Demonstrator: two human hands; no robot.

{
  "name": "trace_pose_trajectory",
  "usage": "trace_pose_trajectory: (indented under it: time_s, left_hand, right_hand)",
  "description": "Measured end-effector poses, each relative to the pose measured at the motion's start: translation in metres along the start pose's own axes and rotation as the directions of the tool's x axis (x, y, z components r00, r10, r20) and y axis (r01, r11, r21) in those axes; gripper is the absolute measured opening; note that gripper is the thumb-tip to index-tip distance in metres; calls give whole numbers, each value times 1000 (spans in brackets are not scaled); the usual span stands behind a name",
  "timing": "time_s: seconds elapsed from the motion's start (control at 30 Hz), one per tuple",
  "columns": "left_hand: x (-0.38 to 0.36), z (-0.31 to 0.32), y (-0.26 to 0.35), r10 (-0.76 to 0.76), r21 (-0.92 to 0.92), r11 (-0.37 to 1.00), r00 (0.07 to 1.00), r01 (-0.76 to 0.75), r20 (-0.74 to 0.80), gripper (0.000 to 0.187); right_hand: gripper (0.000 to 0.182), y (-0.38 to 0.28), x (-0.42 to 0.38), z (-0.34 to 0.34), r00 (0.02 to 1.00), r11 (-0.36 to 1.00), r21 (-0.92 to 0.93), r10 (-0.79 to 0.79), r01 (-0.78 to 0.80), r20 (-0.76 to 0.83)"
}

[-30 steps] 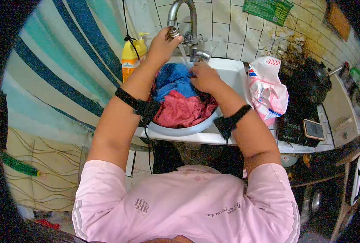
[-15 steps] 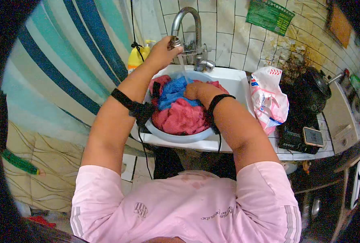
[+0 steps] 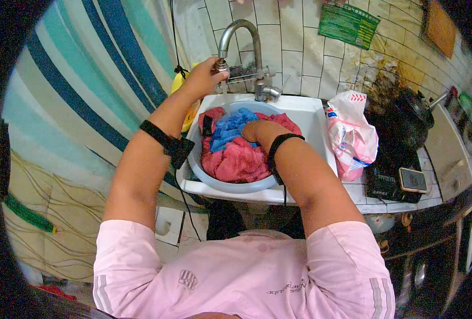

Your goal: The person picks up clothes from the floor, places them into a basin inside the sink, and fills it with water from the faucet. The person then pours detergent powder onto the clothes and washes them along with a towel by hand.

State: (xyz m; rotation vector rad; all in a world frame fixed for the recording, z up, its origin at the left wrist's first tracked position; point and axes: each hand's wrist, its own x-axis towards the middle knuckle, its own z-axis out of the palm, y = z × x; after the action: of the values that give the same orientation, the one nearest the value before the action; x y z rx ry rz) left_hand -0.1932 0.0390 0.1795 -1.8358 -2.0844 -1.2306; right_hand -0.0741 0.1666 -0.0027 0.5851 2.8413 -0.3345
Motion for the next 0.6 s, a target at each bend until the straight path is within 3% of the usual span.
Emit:
trace_pose_trajectory:
  time_s: [0.1,0.17,0.2,0.3,0.37,0.43,0.5,0.53,0.6]
  left_hand:
    - [-6,-10,19,-19,91,996,1000,18,14,44]
    - [-4,-11,17,-19,102,995,999,15,39,44]
    - [-3,-11,15,-28,110,994,998,21,61,44]
    - [2,-9,5,-41,72,997,996,35,82,45]
    - [4,-6,0,-51,32,998,994,48,94,45]
    - [7,-4,-5,-58,-1,998,992,58,109,46]
    - [10,-2,-9,-58,22,998,992,56,108,46]
    - [9,-3,-5,-56,23,998,993,54,106,46]
    - [3,-3,2,-72,-4,997,993,73,91,46]
  right_hand:
    - [54,7,-14,-3,999,1000,24,-10,11,-30]
    - [58,4,-57,-28,964,965,147,-188,217,-190]
    - [58,6,-73,-37,963,966,145,-186,216,-196]
    - [58,12,-100,-46,960,960,146,-211,239,-186]
    - [59,9,-106,-38,916,898,279,-250,341,-315]
    - [65,-11,-114,-36,911,889,291,-258,355,-322]
    - [75,-44,-134,-49,920,949,28,-297,314,-254]
    - [75,-53,-134,-47,920,949,25,-298,315,-256]
    - [79,-64,-132,-45,973,982,-104,-174,159,-154]
